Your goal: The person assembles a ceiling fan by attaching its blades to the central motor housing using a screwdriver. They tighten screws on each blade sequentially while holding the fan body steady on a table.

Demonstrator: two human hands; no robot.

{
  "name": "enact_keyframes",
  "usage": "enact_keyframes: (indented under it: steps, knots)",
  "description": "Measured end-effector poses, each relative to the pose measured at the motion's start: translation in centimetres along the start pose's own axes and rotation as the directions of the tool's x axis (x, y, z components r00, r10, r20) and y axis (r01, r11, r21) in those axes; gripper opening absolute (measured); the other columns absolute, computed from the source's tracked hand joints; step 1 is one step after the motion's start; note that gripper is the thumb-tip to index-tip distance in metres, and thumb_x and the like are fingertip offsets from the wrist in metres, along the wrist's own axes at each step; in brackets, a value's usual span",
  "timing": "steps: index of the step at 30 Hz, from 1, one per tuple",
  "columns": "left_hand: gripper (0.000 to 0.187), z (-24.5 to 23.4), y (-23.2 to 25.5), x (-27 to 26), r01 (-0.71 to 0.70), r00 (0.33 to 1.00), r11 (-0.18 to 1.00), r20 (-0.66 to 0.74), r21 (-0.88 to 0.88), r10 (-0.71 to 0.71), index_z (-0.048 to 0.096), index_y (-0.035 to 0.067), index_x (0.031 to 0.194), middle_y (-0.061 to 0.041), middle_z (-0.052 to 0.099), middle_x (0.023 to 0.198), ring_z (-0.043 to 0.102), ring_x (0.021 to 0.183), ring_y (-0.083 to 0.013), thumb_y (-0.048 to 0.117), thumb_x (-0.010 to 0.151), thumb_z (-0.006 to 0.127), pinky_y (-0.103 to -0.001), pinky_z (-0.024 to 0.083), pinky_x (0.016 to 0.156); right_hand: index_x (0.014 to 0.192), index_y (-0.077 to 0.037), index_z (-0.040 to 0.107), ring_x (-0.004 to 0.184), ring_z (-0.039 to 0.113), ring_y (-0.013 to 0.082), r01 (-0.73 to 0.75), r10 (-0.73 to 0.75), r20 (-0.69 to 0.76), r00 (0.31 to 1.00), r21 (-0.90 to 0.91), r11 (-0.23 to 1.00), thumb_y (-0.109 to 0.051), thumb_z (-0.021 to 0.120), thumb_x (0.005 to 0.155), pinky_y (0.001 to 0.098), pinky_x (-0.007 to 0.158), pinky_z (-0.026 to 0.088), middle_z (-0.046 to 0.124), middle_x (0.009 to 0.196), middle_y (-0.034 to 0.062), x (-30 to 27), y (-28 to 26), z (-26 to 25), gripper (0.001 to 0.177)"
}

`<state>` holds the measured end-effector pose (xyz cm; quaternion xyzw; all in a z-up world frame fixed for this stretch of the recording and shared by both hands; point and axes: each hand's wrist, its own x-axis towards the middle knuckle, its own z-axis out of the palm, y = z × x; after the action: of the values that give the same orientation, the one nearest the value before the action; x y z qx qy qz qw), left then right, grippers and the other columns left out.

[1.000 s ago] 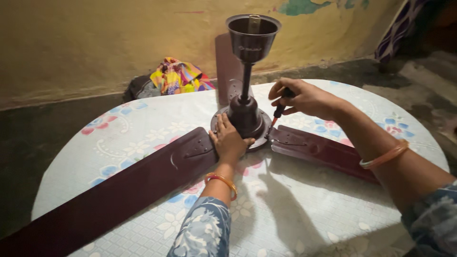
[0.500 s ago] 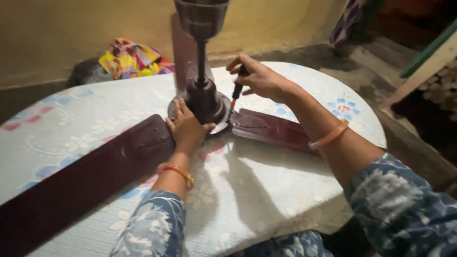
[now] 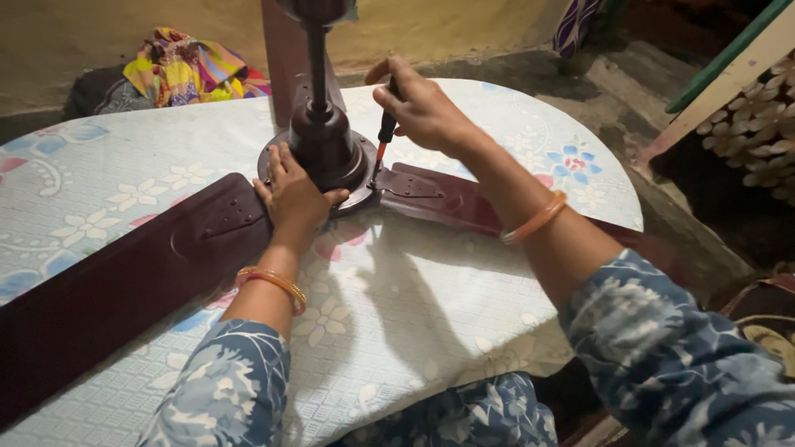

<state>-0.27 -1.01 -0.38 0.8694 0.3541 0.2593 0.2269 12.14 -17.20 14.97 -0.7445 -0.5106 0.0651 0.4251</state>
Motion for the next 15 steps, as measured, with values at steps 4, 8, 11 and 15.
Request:
enact_keyframes:
  steps: [4,8,11,15]
  knots:
    - [0.136,0.1,0.0,0.0,-0.005,1.0,1.0,-0.005,0.002,0.005,0.014,0.003,0.159,-0.016,0.018,0.168,0.025,0.153,-0.0277,0.056,0.062,0.093,-0.058,0.012,0.124,0.124,-0.008,0.056,0.115,0.062,0.012,0.113,-0.161,0.2,0.966,0.233,0.966,-0.004,0.055,0.092,0.0348,0.09,0.06,0.062,0.124,0.0004,0.1,0.1,-1.2,0.032]
    - [0.137,0.2,-0.3,-0.2,-0.028,0.999,1.0,-0.022,-0.005,0.028,0.014,0.002,0.159,-0.017,0.02,0.167,0.025,0.154,-0.0292,0.056,0.062,0.093,-0.059,0.013,0.123,0.113,-0.005,0.064,0.096,0.074,0.0139,-0.009,-0.001,0.096,0.995,0.099,0.995,-0.01,0.068,0.095,0.0323,0.081,0.067,0.073,0.1,0.0058,0.2,-0.8,-1.2,0.019]
    - [0.137,0.3,-0.3,-0.2,-0.031,0.999,0.999,-0.022,-0.012,0.03,0.015,0.002,0.159,-0.017,0.021,0.167,0.026,0.153,-0.029,0.055,0.061,0.094,-0.059,0.013,0.123,0.106,-0.003,0.067,0.078,0.073,0.0151,-0.061,0.053,-0.052,0.997,-0.169,0.984,-0.018,0.076,0.094,0.0327,0.068,0.065,0.071,0.087,0.007,-0.1,-1.6,-0.7,0.021]
    - [0.136,0.0,0.0,-0.2,-0.014,1.0,1.0,-0.008,-0.021,0.013,0.015,0.002,0.159,-0.017,0.021,0.167,0.026,0.153,-0.0282,0.055,0.061,0.094,-0.059,0.013,0.123,0.105,-0.001,0.068,0.072,0.071,0.0168,-0.023,-0.023,-0.151,0.988,-0.292,0.956,-0.025,0.079,0.099,0.0355,0.068,0.058,0.071,0.082,0.0083,-0.5,-2.1,0.0,0.027]
